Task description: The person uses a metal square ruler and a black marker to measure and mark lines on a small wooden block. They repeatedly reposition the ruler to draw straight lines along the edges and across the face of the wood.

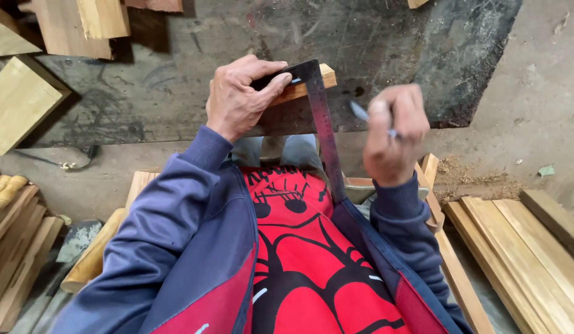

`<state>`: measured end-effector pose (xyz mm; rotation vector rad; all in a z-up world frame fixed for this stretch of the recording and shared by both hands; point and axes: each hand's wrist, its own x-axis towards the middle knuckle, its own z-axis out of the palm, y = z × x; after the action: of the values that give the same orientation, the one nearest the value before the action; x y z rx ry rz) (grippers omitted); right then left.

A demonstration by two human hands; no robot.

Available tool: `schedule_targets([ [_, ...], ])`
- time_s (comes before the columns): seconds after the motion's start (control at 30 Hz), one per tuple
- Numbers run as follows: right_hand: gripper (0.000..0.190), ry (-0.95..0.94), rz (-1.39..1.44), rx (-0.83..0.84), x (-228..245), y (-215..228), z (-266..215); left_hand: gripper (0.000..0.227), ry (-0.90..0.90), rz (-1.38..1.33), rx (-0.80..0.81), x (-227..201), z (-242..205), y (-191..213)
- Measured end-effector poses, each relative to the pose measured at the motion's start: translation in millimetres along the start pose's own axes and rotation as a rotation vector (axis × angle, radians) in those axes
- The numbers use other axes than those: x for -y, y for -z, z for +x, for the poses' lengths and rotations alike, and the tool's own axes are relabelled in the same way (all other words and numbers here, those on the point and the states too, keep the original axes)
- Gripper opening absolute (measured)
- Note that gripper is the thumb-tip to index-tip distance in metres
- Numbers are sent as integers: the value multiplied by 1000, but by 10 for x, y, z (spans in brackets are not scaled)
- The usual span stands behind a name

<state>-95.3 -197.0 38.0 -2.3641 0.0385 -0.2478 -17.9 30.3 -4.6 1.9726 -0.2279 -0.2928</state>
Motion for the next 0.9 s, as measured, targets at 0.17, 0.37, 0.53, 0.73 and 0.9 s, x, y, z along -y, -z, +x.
schedule_targets([
  [0.17,23,-397,258,107,116,-335,185,14,27,29,23,-85,36,28],
  [0.37,25,-570,331,128,-142,-686,186,14,106,70,57,-101,24,40],
  [0.53,17,-758,428,124,-290,-730,61,10,146,-101,61,1,-99,5],
  [0.73,29,-833,599,287,-202,-539,-122,9,124,-118,28,237,-174,78],
  [0.9,25,-432,39,241,-247,-545,-212,11,92,-7,19,325,-143,32],
])
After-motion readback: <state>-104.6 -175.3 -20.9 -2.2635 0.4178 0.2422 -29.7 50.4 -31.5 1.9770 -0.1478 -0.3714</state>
